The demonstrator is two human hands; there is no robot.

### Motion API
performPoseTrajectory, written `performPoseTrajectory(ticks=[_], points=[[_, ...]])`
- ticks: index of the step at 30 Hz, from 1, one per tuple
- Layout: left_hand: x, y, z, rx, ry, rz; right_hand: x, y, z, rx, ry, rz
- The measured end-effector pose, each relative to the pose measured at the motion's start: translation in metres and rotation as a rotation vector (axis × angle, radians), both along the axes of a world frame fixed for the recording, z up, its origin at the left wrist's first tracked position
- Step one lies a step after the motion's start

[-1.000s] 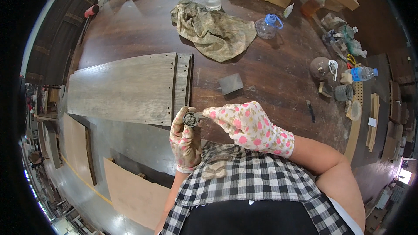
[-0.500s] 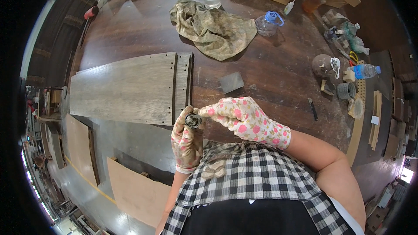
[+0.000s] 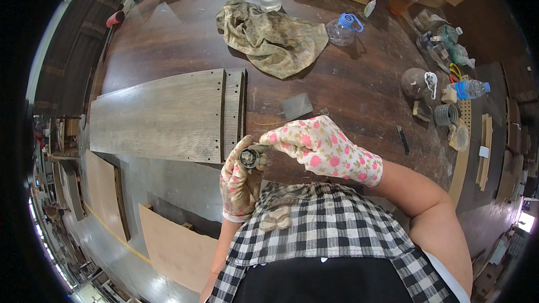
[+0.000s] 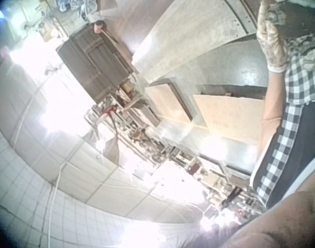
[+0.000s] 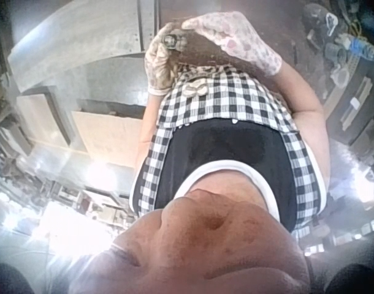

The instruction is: The person wipes a wooden board with a cloth, rubs a block across its surface, and cleans a small metal hardware piece using a small tool.

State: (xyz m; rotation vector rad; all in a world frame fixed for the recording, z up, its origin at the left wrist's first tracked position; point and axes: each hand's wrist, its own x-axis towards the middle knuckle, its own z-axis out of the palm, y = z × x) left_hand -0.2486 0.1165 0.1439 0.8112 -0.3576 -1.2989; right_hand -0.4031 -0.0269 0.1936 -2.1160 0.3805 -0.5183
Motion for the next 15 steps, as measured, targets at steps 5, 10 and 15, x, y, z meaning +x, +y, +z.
performPoseTrajectory(ticks=[5, 10, 15], points=[[0.002, 0.001, 0.004, 0.040, 0.019, -0.015, 0.006, -0.002, -0.003, 0.082, 0.021, 0.009], [-0.001, -0.002, 0.010, 0.070, 0.047, -0.008, 0.005, -0.002, 0.000, 0.218, 0.069, -0.017], [-0.001, -0.004, 0.008, 0.026, 0.067, 0.118, 0.003, 0.002, 0.006, 0.174, 0.020, -0.072]])
